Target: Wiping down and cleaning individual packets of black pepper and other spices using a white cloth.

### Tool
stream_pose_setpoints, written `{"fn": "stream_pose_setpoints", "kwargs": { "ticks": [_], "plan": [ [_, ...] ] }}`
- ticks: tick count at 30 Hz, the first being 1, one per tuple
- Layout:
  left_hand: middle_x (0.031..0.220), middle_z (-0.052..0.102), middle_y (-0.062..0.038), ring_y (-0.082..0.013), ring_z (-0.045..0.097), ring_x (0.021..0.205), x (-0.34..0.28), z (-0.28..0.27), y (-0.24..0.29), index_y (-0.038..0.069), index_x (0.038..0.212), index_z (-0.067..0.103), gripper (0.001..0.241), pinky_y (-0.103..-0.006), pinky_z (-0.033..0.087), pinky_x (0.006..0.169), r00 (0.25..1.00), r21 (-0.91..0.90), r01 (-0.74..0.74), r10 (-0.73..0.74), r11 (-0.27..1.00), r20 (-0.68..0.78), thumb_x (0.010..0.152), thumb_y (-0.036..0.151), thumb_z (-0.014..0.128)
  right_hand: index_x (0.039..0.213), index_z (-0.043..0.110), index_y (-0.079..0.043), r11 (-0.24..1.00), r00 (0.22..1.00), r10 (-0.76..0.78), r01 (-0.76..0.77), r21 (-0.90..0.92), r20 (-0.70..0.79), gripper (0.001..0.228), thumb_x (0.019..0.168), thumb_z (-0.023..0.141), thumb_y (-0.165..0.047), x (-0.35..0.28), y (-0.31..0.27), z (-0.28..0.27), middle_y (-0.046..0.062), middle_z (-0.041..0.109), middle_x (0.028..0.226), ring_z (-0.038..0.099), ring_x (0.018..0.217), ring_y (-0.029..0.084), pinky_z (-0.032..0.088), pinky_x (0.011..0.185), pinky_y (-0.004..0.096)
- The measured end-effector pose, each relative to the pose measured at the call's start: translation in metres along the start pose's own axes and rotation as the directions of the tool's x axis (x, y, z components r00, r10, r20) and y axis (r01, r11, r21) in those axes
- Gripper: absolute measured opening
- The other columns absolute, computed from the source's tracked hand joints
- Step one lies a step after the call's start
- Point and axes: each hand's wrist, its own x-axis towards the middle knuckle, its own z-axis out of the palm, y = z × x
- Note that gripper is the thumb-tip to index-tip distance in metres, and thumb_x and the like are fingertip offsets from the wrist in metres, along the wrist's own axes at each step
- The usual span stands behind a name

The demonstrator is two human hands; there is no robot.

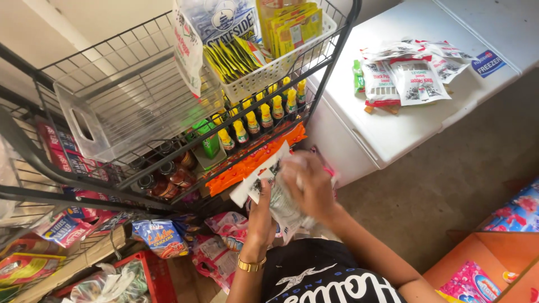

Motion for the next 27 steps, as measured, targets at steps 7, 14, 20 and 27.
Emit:
{"fn": "stream_pose_setpoints", "kwargs": {
  "ticks": [7, 14, 20, 27],
  "plan": [
    [0.136, 0.062, -0.013, -0.0279, 0.062, 0.119, 0.007, -0.011, -0.018, 0.003, 0.141, 0.052, 0.051, -0.0466, 0.053, 0.101, 0.999, -0.058, -0.007, 0.009, 0.998, 0.032, 0.099, 0.032, 0.059, 0.123, 0.064, -0.007, 0.997, 0.991, 0.027, -0.018, 0.07, -0.135, 0.031, 0.095, 0.074, -0.014, 0.027, -0.033, -0.029, 0.015, 0.065, 0.123, 0.066, 0.111, 0.033, 0.055, 0.095, 0.042],
    [0.14, 0.06, -0.011, -0.0225, 0.061, 0.122, 0.006, -0.016, -0.021, 0.006, 0.145, 0.049, 0.05, -0.0435, 0.051, 0.102, 0.993, -0.045, -0.01, 0.016, 0.999, 0.115, 0.102, 0.032, 0.054, 0.119, 0.073, -0.01, 0.995, 0.991, 0.072, -0.079, -0.061, -0.111, 0.028, 0.092, 0.076, -0.011, 0.035, -0.032, -0.01, 0.016, 0.064, 0.125, 0.063, 0.113, 0.036, 0.053, 0.095, 0.043],
    [0.143, 0.059, -0.008, -0.0197, 0.061, 0.126, 0.003, -0.001, 0.0, 0.005, 0.149, 0.049, 0.059, -0.039, 0.049, 0.106, 0.994, -0.096, -0.01, 0.021, 0.995, 0.107, 0.105, 0.044, 0.044, 0.118, 0.072, -0.011, 1.0, 0.996, 0.007, -0.009, -0.028, -0.089, 0.031, 0.088, 0.078, -0.011, 0.022, -0.031, 0.0, 0.016, 0.064, 0.12, 0.064, 0.106, 0.035, 0.054, 0.088, 0.042],
    [0.133, 0.063, -0.029, -0.0391, 0.063, 0.12, 0.053, -0.088, -0.048, -0.018, 0.136, 0.048, 0.063, -0.0511, 0.05, 0.101, 0.819, -0.468, -0.015, 0.28, 0.883, 0.501, 0.119, 0.041, 0.034, 0.117, 0.072, -0.012, 0.995, 0.998, -0.061, 0.058, 0.081, 0.031, 0.038, 0.08, 0.082, -0.012, 0.008, -0.061, -0.001, 0.018, 0.064, 0.118, 0.066, 0.1, 0.036, 0.054, 0.082, 0.043]
  ]
}}
